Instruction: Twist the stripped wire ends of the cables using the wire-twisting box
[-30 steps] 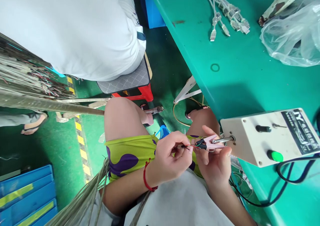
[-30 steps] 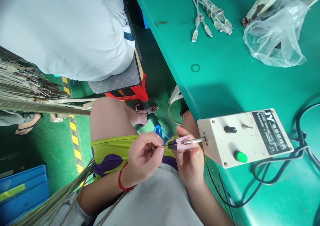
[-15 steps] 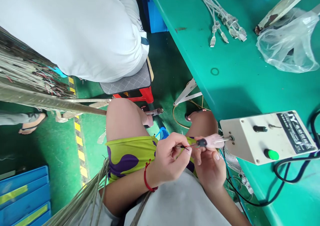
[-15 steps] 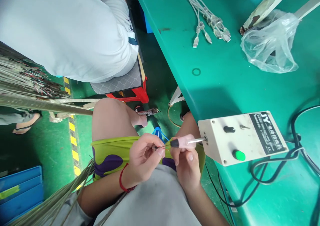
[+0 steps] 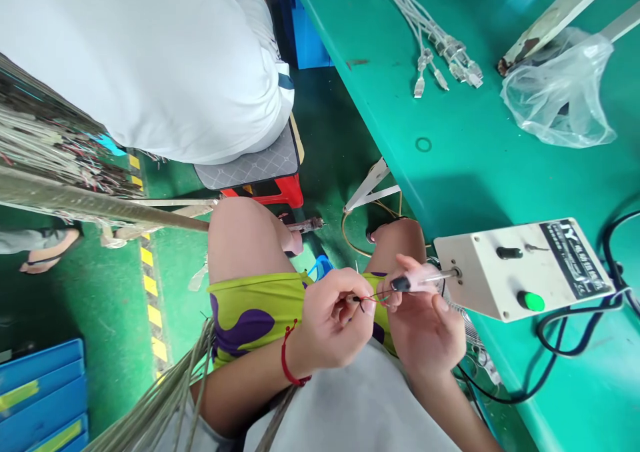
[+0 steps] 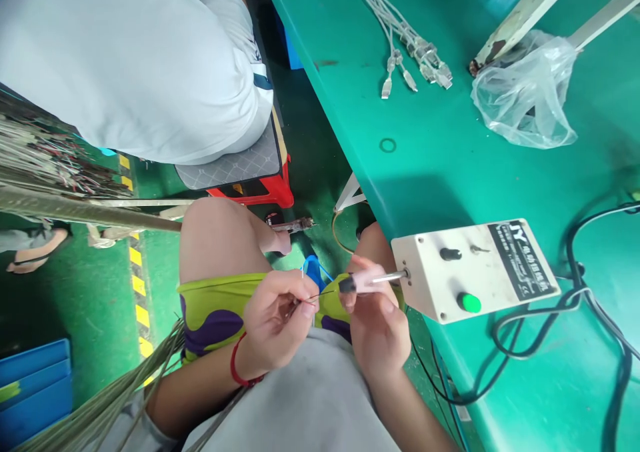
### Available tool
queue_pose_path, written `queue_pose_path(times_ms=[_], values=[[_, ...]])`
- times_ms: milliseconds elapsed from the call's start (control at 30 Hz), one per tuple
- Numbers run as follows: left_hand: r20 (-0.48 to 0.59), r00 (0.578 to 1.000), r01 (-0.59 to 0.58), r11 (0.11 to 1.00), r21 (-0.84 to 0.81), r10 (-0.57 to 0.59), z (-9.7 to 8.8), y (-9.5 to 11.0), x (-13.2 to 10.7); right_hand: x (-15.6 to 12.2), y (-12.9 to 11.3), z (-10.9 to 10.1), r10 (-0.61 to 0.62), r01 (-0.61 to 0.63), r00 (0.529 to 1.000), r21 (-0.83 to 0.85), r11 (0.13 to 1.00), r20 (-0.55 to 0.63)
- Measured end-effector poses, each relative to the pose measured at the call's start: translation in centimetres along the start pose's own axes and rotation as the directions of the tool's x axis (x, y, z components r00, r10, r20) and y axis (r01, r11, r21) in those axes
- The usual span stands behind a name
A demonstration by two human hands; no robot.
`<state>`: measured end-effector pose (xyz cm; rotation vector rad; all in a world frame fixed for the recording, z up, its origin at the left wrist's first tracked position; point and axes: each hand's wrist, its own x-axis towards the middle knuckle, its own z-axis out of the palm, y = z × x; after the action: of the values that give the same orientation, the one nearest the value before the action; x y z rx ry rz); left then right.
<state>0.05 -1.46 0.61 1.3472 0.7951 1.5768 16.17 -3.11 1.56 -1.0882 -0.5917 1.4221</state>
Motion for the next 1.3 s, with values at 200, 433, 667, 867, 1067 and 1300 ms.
queue_pose_path(times_ms=[200, 433, 667, 867, 1067, 1300], values=[[-0.005, 1.0, 0.026, 0.999, 0.026, -0.025, 0.0, -0.5, 0.0, 0.6, -1.2, 0.6, 0.028, -0.029, 0.999, 0.047, 0.999, 0.015], [-0.006, 0.999, 0.048, 0.998, 0.044, -0.048, 0.1, -0.8, 0.3, 1.4, -1.9, 1.9, 0.053, -0.067, 0.993, 0.132, 0.989, 0.107], [0.005, 0.998, 0.056, 0.997, 0.054, -0.057, 0.1, -1.0, 0.4, 1.5, -0.9, 1.7, 0.036, -0.048, 0.989, 0.083, 0.995, 0.144], [0.052, 0.997, 0.045, 0.995, 0.091, -0.05, 0.1, -1.0, 0.5, 1.1, -0.2, 0.4, 0.031, -0.032, 0.998, 0.022, 0.999, 0.064], [0.066, 0.996, 0.058, 0.99, 0.127, -0.067, 0.1, -1.1, 0.5, 1.2, 0.0, -0.2, 0.056, -0.056, 0.997, 0.005, 0.998, 0.059], [0.076, 0.996, 0.034, 0.984, 0.174, -0.048, 0.1, -0.9, 0.9, 1.3, 0.2, -0.5, 0.052, -0.053, 0.997, 0.013, 0.999, 0.061]])
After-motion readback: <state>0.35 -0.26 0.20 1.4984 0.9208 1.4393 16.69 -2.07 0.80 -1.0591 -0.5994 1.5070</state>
